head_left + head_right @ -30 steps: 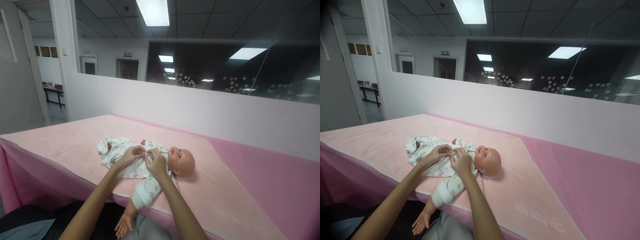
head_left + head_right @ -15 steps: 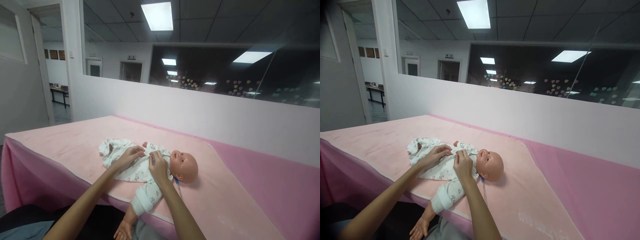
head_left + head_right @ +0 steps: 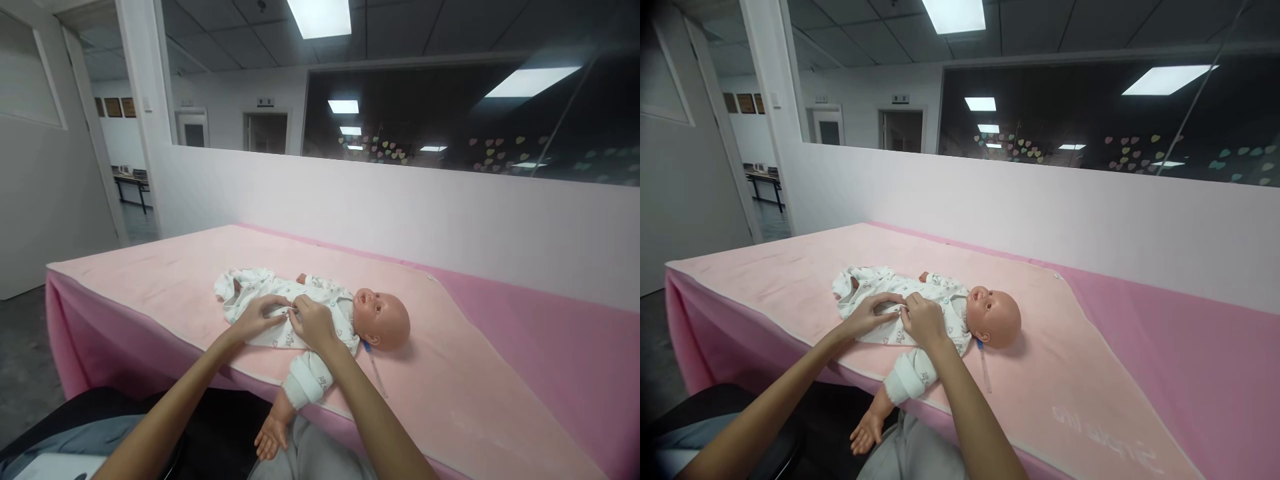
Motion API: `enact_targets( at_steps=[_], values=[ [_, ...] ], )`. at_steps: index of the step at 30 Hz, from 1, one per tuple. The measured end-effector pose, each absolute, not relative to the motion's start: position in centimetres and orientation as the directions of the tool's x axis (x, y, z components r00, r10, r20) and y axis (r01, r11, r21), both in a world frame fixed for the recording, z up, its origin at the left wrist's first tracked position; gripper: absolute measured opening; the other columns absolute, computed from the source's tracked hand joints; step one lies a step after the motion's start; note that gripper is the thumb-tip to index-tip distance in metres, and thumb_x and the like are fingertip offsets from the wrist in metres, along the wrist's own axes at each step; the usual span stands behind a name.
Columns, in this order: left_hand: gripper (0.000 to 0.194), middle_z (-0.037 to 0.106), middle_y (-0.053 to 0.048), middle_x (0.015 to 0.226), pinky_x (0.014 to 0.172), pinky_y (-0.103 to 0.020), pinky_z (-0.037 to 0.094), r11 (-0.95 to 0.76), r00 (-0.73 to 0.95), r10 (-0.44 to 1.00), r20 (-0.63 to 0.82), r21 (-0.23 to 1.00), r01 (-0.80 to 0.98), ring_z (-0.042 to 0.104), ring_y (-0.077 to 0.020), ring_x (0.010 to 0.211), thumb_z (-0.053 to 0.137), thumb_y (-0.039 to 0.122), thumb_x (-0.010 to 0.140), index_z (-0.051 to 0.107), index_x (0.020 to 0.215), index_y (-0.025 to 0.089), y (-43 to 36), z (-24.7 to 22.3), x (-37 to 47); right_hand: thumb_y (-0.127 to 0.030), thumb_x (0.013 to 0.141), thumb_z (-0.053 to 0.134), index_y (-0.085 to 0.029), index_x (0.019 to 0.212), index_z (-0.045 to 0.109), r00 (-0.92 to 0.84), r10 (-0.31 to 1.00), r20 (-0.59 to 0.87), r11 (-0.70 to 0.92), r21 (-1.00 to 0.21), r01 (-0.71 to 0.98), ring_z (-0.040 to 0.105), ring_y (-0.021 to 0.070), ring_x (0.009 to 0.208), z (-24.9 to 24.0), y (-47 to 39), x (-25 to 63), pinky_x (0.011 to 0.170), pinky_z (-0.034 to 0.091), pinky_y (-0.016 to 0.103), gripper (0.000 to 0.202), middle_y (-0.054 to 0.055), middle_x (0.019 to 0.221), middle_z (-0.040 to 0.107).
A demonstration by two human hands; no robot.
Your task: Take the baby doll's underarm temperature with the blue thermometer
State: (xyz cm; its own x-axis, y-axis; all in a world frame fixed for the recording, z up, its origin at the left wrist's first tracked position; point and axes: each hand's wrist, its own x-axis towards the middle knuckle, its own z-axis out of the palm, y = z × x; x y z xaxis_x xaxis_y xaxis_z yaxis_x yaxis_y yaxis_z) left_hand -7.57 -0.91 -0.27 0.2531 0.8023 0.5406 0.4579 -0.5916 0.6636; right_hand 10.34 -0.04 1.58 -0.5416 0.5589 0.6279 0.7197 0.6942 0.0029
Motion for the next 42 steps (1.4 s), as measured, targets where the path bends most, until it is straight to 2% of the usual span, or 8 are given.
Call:
enact_targets(
  at_steps=[8,14,19,25,33,42],
  values=[
    [0.028,0.066,-0.005,0.102,0.088,-0.034,0.044,-0.559,0.193,0.801,0.566,0.595,0.577,0.058,-0.0224,0.095,0.055,0.039,0.078,0.066,0.097,0.021,-0.9,-0.3,-6.9,-0.028,0.085,0.045,-0.019,0.082,0.055,-0.474,0.588,0.656,0.667,-0.06,0.743,0.055,0.0115,0.065,1.3,-0.1,10.5,0.053,0.029,0.022,0.013,0.001,0.079,0.062],
    [0.028,0.067,-0.005,0.096,0.085,-0.033,0.045,-0.535,0.22,0.842,0.493,0.709,0.46,0.058,-0.0229,0.096,0.057,0.04,0.077,0.067,0.092,0.02,-0.6,0.3,-7.3,-0.029,0.085,0.046,-0.019,0.08,0.055,-0.449,0.601,0.662,0.674,-0.118,0.729,0.055,0.0113,0.064,1.2,0.2,10.4,0.054,0.03,0.021,0.014,0.0,0.076,0.062],
    [0.027,0.065,-0.006,0.105,0.089,-0.034,0.043,-0.451,0.187,0.892,0.411,0.792,0.412,0.056,-0.0251,0.103,0.067,0.038,0.068,0.069,0.086,0.019,0.2,0.0,-7.9,-0.03,0.085,0.048,-0.019,0.081,0.056,-0.453,0.604,0.655,0.678,-0.125,0.724,0.055,0.0111,0.064,1.1,0.2,10.4,0.054,0.03,0.021,0.015,0.001,0.078,0.063],
    [0.023,0.067,-0.008,0.101,0.089,-0.035,0.044,-0.46,0.199,0.888,0.415,0.807,0.371,0.055,-0.027,0.106,0.07,0.035,0.064,0.072,0.081,0.019,0.1,0.1,-8.0,-0.031,0.085,0.048,-0.02,0.083,0.057,-0.451,0.613,0.649,0.668,-0.121,0.734,0.056,0.0113,0.066,1.1,0.2,10.3,0.054,0.03,0.022,0.014,0.0,0.08,0.063],
    [0.025,0.064,-0.007,0.11,0.096,-0.037,0.039,-0.429,0.253,0.899,0.357,0.838,0.339,0.051,-0.0252,0.111,0.065,0.036,0.069,0.072,0.089,0.022,-0.3,0.4,-8.4,-0.031,0.086,0.047,-0.02,0.082,0.055,-0.429,0.633,0.644,0.637,-0.119,0.761,0.056,0.0116,0.066,1.2,0.2,10.2,0.054,0.029,0.021,0.015,0.0,0.08,0.063],
    [0.025,0.066,-0.007,0.104,0.095,-0.038,0.04,-0.45,0.24,0.89,0.387,0.83,0.329,0.052,-0.0258,0.11,0.066,0.035,0.069,0.071,0.088,0.019,0.2,-0.1,-8.3,-0.031,0.086,0.047,-0.02,0.083,0.056,-0.427,0.638,0.64,0.635,-0.124,0.763,0.057,0.0115,0.066,1.2,0.2,10.2,0.054,0.03,0.022,0.015,0.001,0.08,0.063]
  ],
)
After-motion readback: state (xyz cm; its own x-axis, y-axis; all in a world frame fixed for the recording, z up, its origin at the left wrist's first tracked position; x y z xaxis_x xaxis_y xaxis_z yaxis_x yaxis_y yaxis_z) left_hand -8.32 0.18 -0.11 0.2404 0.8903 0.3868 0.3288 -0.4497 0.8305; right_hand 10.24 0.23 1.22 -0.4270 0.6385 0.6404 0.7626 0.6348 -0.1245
